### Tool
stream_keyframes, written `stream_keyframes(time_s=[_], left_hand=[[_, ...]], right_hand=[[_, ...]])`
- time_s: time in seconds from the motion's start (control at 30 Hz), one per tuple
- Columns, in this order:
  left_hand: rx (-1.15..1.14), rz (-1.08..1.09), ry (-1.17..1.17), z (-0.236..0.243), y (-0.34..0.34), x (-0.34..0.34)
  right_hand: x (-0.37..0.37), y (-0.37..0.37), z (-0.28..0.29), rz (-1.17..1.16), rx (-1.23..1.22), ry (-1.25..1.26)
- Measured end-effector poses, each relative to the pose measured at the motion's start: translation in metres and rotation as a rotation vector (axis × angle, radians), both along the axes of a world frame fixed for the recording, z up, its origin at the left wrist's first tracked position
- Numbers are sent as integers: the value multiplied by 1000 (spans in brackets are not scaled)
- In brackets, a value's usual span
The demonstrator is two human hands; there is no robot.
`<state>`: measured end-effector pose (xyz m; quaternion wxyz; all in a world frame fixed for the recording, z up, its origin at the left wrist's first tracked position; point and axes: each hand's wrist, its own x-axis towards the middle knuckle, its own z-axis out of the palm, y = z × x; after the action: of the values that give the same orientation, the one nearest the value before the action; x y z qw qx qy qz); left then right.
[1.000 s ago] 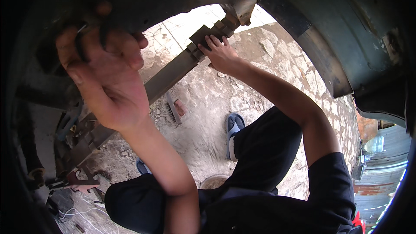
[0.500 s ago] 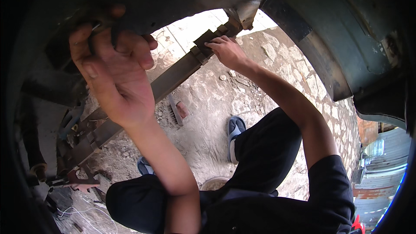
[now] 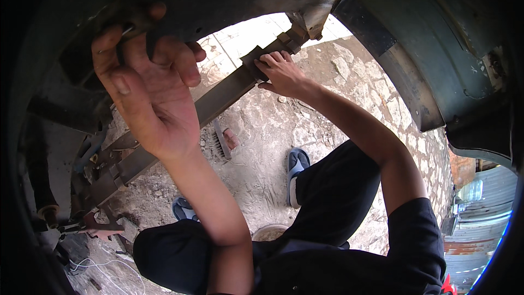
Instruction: The person crouches under a vehicle and uses a small metal tool to scrape or adjust a metal bracket on the undercarriage. They repeatedly rub the tool against the bracket and surrounding area, occasionally repositioning their hands to reach different spots.
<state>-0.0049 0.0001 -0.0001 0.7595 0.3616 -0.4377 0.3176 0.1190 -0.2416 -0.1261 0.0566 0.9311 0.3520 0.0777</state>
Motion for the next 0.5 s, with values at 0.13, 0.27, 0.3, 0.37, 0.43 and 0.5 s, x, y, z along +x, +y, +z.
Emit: stream_keyframes(time_s=[0.13,0.27,0.3,0.37,0.43,0.5], left_hand=[[2,16,4,0,1,0],[-11,18,17,2,-3,-1],[-16,23,22,1,-5,-1],[-22,54,30,1,-5,0],[-14,68,33,1,-2,-1],[-18,44,30,0,-2,-3]], right_hand=[[4,0,-7,11,-44,-24],[4,-4,-12,-12,-100,-39],[4,-6,-12,-13,-106,-55],[9,-7,-14,-40,-136,-23],[5,6,-10,-87,-142,22],[-6,6,-2,-103,-193,78]])
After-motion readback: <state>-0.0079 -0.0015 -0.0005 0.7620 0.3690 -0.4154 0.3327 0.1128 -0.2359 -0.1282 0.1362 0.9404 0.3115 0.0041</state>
